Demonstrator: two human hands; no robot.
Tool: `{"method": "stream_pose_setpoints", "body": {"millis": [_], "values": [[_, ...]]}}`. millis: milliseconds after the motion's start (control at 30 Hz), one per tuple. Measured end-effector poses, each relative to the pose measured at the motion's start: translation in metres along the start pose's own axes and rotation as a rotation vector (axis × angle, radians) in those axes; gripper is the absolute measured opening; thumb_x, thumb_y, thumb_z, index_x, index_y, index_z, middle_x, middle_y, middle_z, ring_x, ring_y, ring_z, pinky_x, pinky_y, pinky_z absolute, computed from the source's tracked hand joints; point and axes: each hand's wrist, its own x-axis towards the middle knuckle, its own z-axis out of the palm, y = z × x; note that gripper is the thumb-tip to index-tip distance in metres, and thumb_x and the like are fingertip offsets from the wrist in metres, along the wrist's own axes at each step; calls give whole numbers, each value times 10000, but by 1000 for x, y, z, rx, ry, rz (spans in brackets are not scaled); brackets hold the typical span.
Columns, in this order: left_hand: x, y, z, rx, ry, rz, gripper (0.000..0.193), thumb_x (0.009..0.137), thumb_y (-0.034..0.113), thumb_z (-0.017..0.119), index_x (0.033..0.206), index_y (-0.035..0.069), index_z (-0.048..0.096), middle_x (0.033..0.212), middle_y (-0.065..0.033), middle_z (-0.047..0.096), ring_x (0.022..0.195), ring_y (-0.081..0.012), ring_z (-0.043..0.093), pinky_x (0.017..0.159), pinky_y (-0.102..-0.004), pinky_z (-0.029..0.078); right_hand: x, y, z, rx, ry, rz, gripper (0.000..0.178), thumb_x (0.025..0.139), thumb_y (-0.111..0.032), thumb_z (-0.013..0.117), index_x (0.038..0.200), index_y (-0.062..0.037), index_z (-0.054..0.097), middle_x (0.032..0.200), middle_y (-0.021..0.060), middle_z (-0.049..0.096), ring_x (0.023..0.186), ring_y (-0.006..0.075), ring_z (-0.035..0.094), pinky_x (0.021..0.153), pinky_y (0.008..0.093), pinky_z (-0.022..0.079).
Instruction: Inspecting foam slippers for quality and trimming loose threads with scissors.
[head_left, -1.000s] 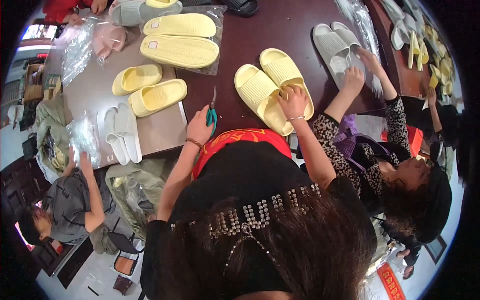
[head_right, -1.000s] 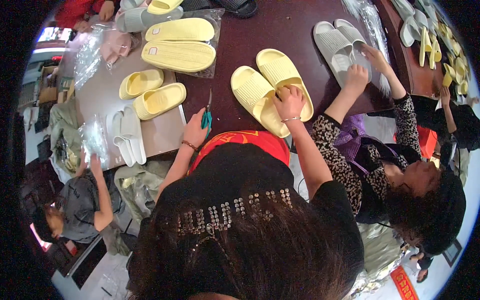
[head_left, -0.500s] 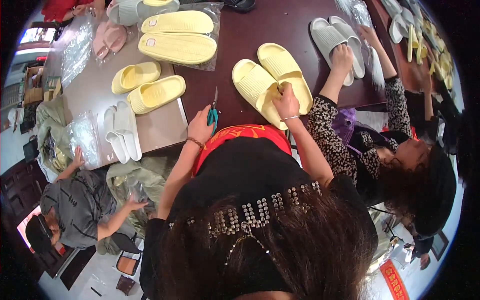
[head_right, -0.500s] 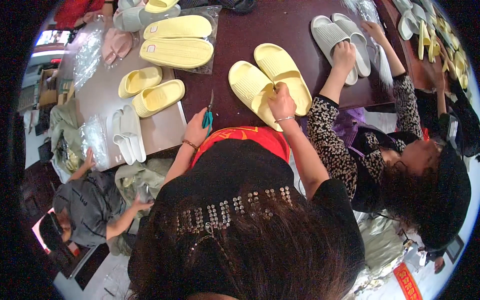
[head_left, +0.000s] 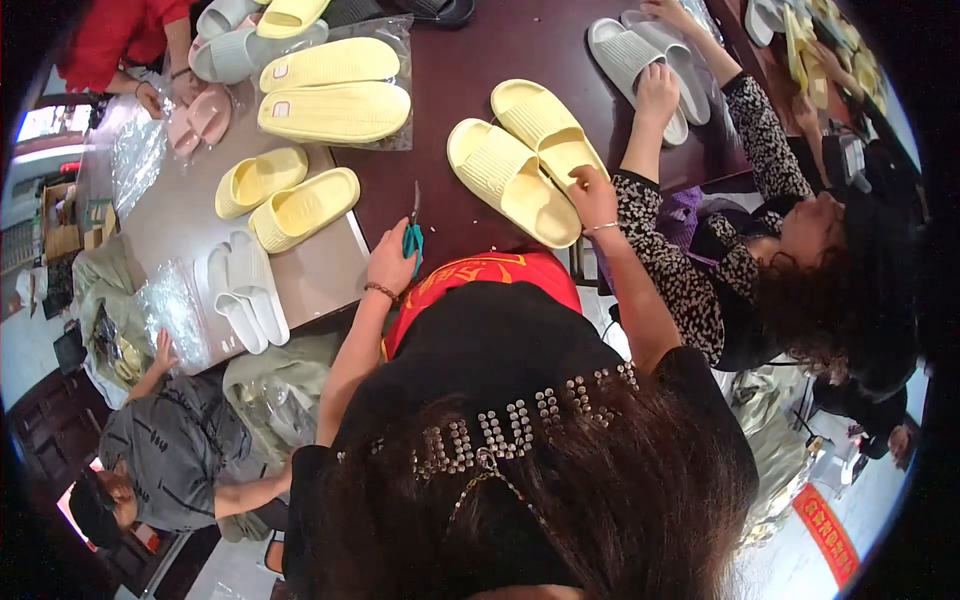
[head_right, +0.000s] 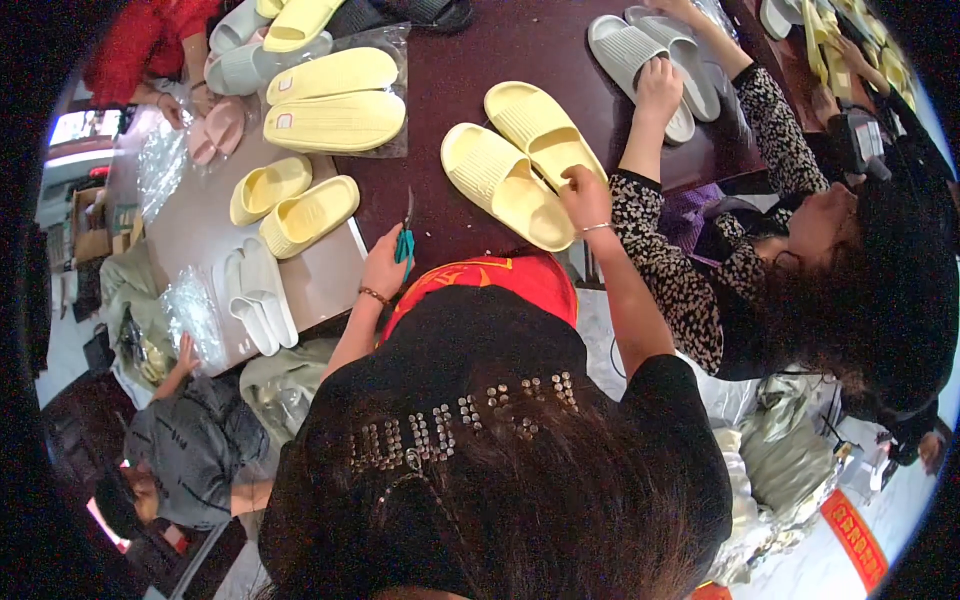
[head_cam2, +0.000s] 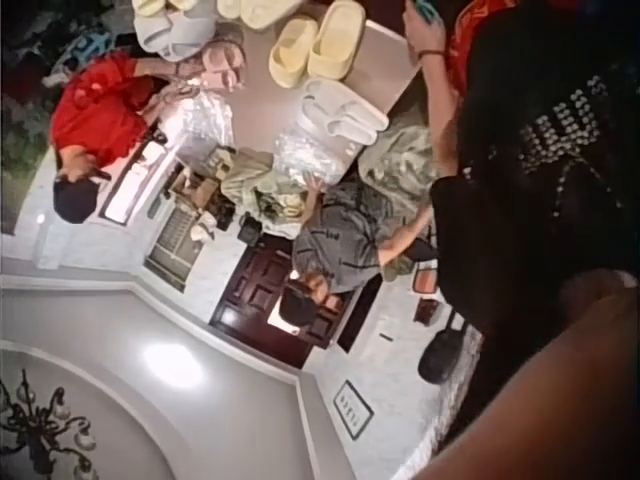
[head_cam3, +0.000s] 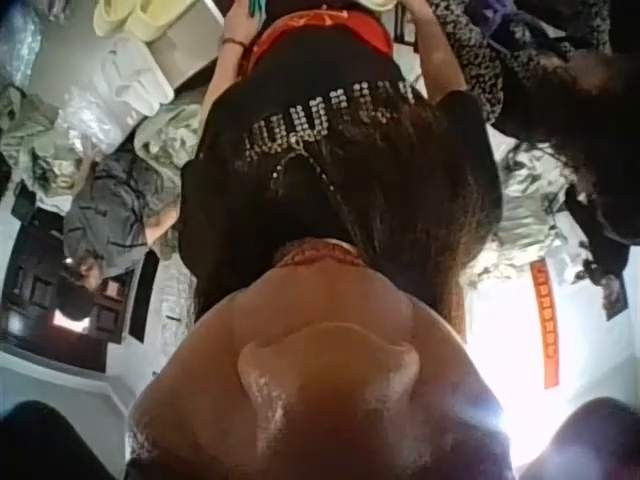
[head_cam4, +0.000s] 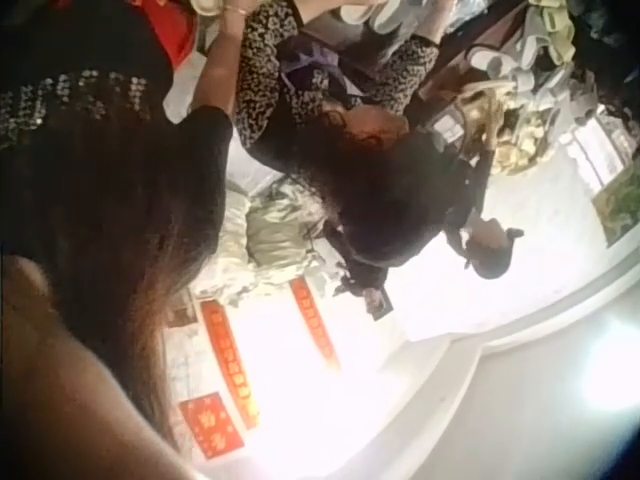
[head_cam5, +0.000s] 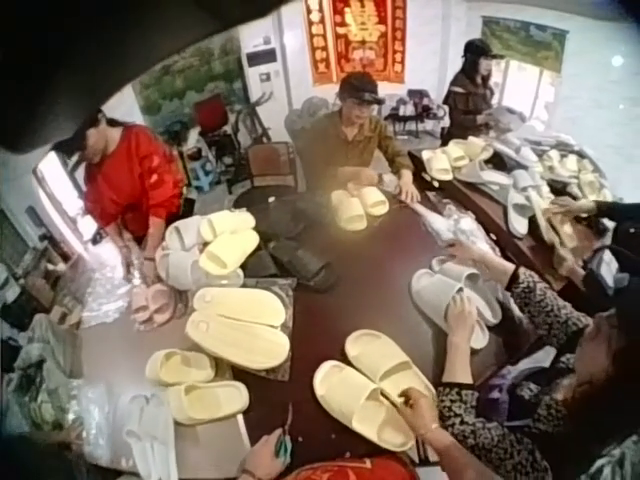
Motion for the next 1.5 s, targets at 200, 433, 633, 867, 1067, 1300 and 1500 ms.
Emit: {"method": "stream_pose_setpoints", "body": {"millis": [200, 433, 633, 867, 1067, 1300, 1500], "values": [[-3, 4, 0, 53, -47, -20, 535, 647, 141, 595, 1144, 38, 425, 987, -177, 519, 935, -314, 493, 797, -362, 398, -1, -26, 8, -80, 38, -128, 100, 719, -123, 537, 793, -62, 566, 771, 90, 551, 673, 240, 564, 584, 323, 448], [-4, -12, 8, 64, 9, 85, 517, 661, 128, 589, 1145, 75, 415, 934, -163, 507, 863, -332, 510, 715, -399, 425, 3, -7, 16, -219, -60, -247, 134, 732, -170, 546, 773, -44, 524, 805, 121, 549, 660, 292, 535, 575, 362, 432], [-6, -15, 1, 13, 2, 7, 545, 643, 82, 591, 1159, 57, 415, 942, -168, 513, 866, -307, 514, 750, -363, 415, -1, -3, -15, 59, 18, -190, 116, 752, -139, 540, 779, -30, 509, 753, 133, 556, 676, 302, 539, 574, 351, 430], [-3, -32, -3, 7, -38, 33, 570, 631, 59, 590, 1173, 57, 411, 929, -149, 517, 844, -262, 519, 741, -331, 421, 3, -13, -32, 139, 59, -143, 148, 767, -113, 543, 868, -7, 519, 749, 138, 569, 636, 247, 561, 585, 282, 437], [1, -40, -7, -2, -56, 51, 578, 634, 61, 590, 1181, 65, 404, 936, -137, 515, 842, -244, 515, 738, -318, 422, 5, -25, -25, 524, -180, 107, 262, 754, -185, 547, 941, -7, 501, 740, 155, 581, 655, 248, 575, 583, 293, 449], [-5, -44, -3, 2, -69, 92, 569, 641, 71, 588, 1179, 69, 405, 903, -127, 512, 818, -234, 517, 719, -316, 423, 31, -43, 13, -266, -217, 149, 355, 718, -327, 557, 947, -58, 515, 744, 156, 587, 668, 265, 579, 582, 341, 455], [-7, -47, -6, -30, -84, 43, 532, 663, 113, 594, 1159, 69, 410, 920, -162, 515, 847, -307, 508, 735, -377, 415, 60, -50, 45, -367, -183, 157, 226, 715, -266, 501, 872, -112, 550, 746, 168, 590, 703, 307, 579, 606, 403, 457]]}}
